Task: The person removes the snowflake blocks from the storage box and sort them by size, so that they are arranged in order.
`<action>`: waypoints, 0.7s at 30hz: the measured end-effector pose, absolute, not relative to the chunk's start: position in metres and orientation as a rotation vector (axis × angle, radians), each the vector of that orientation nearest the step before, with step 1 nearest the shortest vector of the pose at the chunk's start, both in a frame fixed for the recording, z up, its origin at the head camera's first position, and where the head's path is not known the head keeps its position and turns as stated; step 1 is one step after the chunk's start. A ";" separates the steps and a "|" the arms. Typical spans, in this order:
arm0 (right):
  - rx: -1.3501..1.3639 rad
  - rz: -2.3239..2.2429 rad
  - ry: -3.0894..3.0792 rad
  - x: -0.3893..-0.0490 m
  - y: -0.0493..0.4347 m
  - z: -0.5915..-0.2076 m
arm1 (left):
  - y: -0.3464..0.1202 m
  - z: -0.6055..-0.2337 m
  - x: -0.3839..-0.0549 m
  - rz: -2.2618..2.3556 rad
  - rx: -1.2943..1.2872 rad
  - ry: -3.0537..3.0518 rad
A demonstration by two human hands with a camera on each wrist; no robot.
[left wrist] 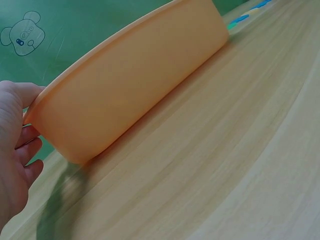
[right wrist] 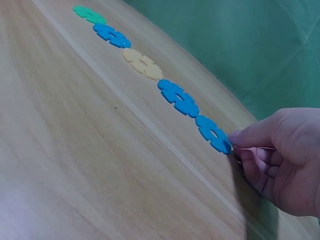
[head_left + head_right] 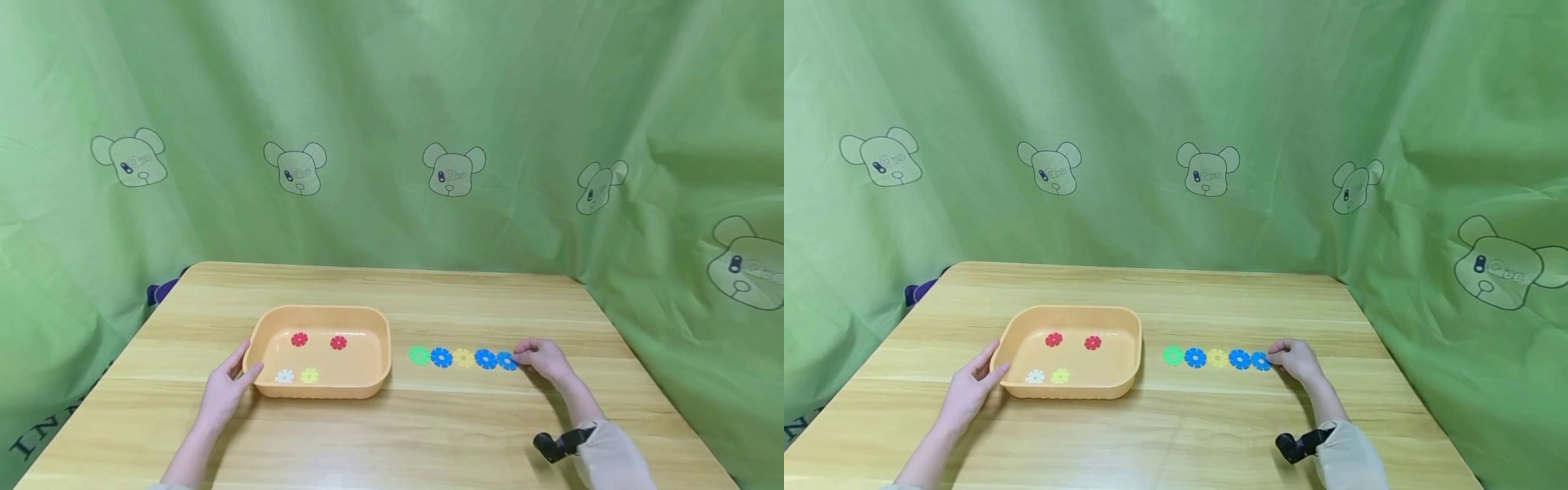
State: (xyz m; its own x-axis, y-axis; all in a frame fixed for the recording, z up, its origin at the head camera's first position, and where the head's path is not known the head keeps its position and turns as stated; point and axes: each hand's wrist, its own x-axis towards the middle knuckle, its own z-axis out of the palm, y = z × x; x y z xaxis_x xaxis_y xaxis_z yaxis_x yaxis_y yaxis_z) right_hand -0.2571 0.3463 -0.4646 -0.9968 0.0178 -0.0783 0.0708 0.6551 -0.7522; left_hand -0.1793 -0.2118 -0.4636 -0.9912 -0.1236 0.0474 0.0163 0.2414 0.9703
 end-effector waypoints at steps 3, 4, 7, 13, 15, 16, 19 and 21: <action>0.081 -1.290 2.787 -0.257 0.346 -0.463 | -0.213 -0.464 -0.180 -1.869 0.110 -2.389; 0.085 -1.300 2.780 -0.256 0.346 -0.463 | -0.213 -0.464 -0.180 -1.871 0.111 -2.391; 0.091 -1.331 2.755 -0.256 0.344 -0.461 | -0.213 -0.465 -0.180 -1.863 0.115 -2.400; 0.048 -1.387 2.698 -0.258 0.328 -0.448 | -0.213 -0.465 -0.180 -1.843 0.117 -2.404; 0.003 -1.397 2.689 -0.260 0.319 -0.441 | -0.213 -0.465 -0.181 -1.844 0.115 -2.404; -0.018 -1.415 2.675 -0.262 0.314 -0.438 | -0.213 -0.465 -0.181 -1.844 0.115 -2.403; -0.092 -1.462 2.646 -0.266 0.298 -0.428 | -0.213 -0.465 -0.181 -1.846 0.114 -2.403; -0.127 -1.486 2.631 -0.269 0.286 -0.422 | -0.212 -0.465 -0.182 -1.846 0.114 -2.402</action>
